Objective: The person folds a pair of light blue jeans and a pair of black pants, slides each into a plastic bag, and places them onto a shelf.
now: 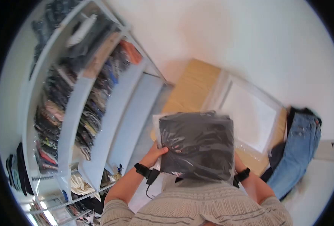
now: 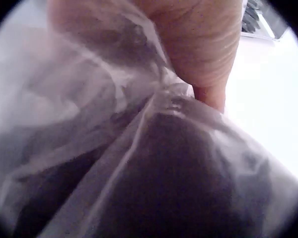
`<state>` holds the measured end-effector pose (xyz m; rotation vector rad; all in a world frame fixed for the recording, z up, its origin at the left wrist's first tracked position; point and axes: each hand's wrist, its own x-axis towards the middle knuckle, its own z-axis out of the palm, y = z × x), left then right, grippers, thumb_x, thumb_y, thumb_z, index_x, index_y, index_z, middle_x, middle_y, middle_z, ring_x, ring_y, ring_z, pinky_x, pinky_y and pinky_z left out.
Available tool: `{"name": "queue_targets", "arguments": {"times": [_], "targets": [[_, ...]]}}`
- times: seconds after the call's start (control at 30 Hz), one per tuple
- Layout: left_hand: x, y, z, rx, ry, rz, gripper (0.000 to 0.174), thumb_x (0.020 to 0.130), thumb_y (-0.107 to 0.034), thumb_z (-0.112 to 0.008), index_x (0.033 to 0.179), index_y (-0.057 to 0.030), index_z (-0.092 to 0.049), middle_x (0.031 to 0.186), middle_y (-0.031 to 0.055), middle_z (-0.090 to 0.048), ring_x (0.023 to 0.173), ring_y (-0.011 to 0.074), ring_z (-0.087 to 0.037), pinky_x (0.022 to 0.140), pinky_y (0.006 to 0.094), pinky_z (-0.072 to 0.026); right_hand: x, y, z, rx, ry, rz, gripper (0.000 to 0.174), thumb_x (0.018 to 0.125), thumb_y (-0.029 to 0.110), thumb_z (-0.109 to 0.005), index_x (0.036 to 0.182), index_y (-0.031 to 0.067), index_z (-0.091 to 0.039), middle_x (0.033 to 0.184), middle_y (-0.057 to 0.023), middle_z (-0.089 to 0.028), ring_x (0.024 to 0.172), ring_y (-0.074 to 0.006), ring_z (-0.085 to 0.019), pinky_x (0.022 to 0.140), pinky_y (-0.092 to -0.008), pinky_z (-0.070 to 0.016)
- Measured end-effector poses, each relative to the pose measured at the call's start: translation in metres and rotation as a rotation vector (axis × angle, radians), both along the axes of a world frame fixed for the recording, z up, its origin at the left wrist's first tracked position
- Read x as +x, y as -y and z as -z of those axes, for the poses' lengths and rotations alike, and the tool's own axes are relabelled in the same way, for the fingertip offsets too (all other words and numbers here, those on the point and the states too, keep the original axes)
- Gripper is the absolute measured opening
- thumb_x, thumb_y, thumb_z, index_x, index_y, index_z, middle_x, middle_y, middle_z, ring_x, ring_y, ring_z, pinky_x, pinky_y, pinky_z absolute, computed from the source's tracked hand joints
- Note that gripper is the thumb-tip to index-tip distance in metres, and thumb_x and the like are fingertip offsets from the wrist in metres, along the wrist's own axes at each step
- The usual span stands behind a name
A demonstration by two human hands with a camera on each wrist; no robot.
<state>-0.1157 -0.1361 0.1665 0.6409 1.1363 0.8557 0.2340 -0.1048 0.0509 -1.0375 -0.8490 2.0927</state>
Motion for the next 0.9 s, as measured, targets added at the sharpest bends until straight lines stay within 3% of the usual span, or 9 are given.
{"name": "queue_targets", "arguments": {"times": [0.07,0.27,0.3,0.37,0.6,0.7,0.77,0.83,0.9], "targets": [[-0.020,0.003,-0.006,0.031,-0.012,-0.077,0.091,0.071,-0.038,-0.077,0.135,0.0025,-0.027,0.128,0.0124,-0.046,0.116,0.0212,-0.046,0.101,0.0337,-0.0344,0.004,-0.003,-0.014,0.163,-0.001,-0.053,0.058,0.080,0.019,-0.063,0.130,-0.0008,-0.042,0.129,-0.0117,-0.047,0.119,-0.0207,-0.043,0.100,-0.0315,-0.0332],[-0.071,-0.021,-0.107,0.168,-0.100,-0.109,0.085,0.076,-0.039,-0.072,0.133,0.0067,-0.027,0.126,0.0152,-0.047,0.114,0.0215,-0.048,0.099,0.0344,-0.0369,-0.007,-0.037,-0.078,0.580,0.062,-0.136,0.060,0.078,0.018,-0.064,0.130,-0.0012,-0.042,0.129,-0.0121,-0.048,0.118,-0.0214,-0.044,0.100,-0.0316,-0.0334],[-0.079,-0.024,-0.132,0.205,-0.102,-0.122,0.082,0.078,-0.038,-0.071,0.132,0.0075,-0.029,0.126,0.0157,-0.048,0.114,0.0212,-0.048,0.098,0.0342,-0.0373,-0.047,-0.061,-0.112,0.641,0.079,-0.149,0.060,0.077,0.017,-0.065,0.130,-0.0013,-0.042,0.129,-0.0121,-0.048,0.118,-0.0215,-0.044,0.100,-0.0317,-0.0335],[-0.093,-0.029,-0.187,0.362,-0.128,-0.103,0.075,0.081,-0.037,-0.068,0.131,0.0053,-0.033,0.125,0.0148,-0.049,0.113,0.0194,-0.049,0.098,0.0334,-0.0377,-0.045,-0.075,-0.133,0.761,0.110,-0.173,0.061,0.077,0.017,-0.065,0.130,-0.0014,-0.042,0.129,-0.0123,-0.048,0.118,-0.0218,-0.044,0.100,-0.0317,-0.0335],[-0.212,-0.035,-0.310,0.323,-0.238,-0.048,0.054,0.091,-0.037,-0.054,0.131,-0.0019,-0.043,0.129,0.0063,-0.050,0.114,0.0136,-0.051,0.098,0.0288,-0.0396,-0.105,-0.100,-0.239,1.125,0.256,-0.173,0.063,0.074,0.014,-0.067,0.129,-0.0019,-0.042,0.128,-0.0127,-0.048,0.117,-0.0226,-0.045,0.100,-0.0319,-0.0338],[-0.254,-0.022,-0.382,0.508,-0.587,-0.188,0.051,0.094,-0.035,-0.050,0.133,-0.0039,-0.043,0.135,0.0015,-0.046,0.120,0.0107,-0.044,0.099,0.0275,-0.0385,-0.195,-0.116,-0.329,1.266,0.324,-0.162,0.064,0.073,0.013,-0.068,0.129,-0.0021,-0.042,0.128,-0.0129,-0.048,0.117,-0.0230,-0.045,0.100,-0.0320,-0.0339],[-0.295,-0.009,-0.429,0.670,-0.481,0.005,0.054,0.093,-0.037,-0.050,0.136,-0.0059,-0.040,0.139,0.0019,-0.041,0.125,0.0123,-0.039,0.100,0.0284,-0.0373,-0.261,-0.100,-0.374,1.354,0.364,-0.142,0.065,0.072,0.013,-0.068,0.129,-0.0022,-0.042,0.128,-0.0130,-0.048,0.117,-0.0232,-0.045,0.100,-0.0321,-0.0340],[-0.327,0.003,-0.467,0.871,-0.828,-0.106,0.048,0.092,-0.036,-0.051,0.131,-0.0071,-0.047,0.136,0.0029,-0.043,0.120,0.0147,-0.045,0.098,0.0300,-0.0395,-0.294,-0.110,-0.406,1.581,0.866,0.033,0.071,0.065,0.006,-0.070,0.129,-0.0041,-0.041,0.127,-0.0145,-0.050,0.116,-0.0243,-0.048,0.101,-0.0322,-0.0342],[-0.377,0.002,-0.487,0.899,-0.861,-0.129,0.046,0.092,-0.035,-0.051,0.129,-0.0067,-0.048,0.134,0.0033,-0.045,0.118,0.0148,-0.046,0.096,0.0298,-0.0405,-0.369,-0.071,-0.477,1.398,0.458,0.015,0.073,0.064,0.003,-0.069,0.130,-0.0051,-0.039,0.127,-0.0133,-0.050,0.116,-0.0239,-0.047,0.103,-0.0330,-0.0330]]}}
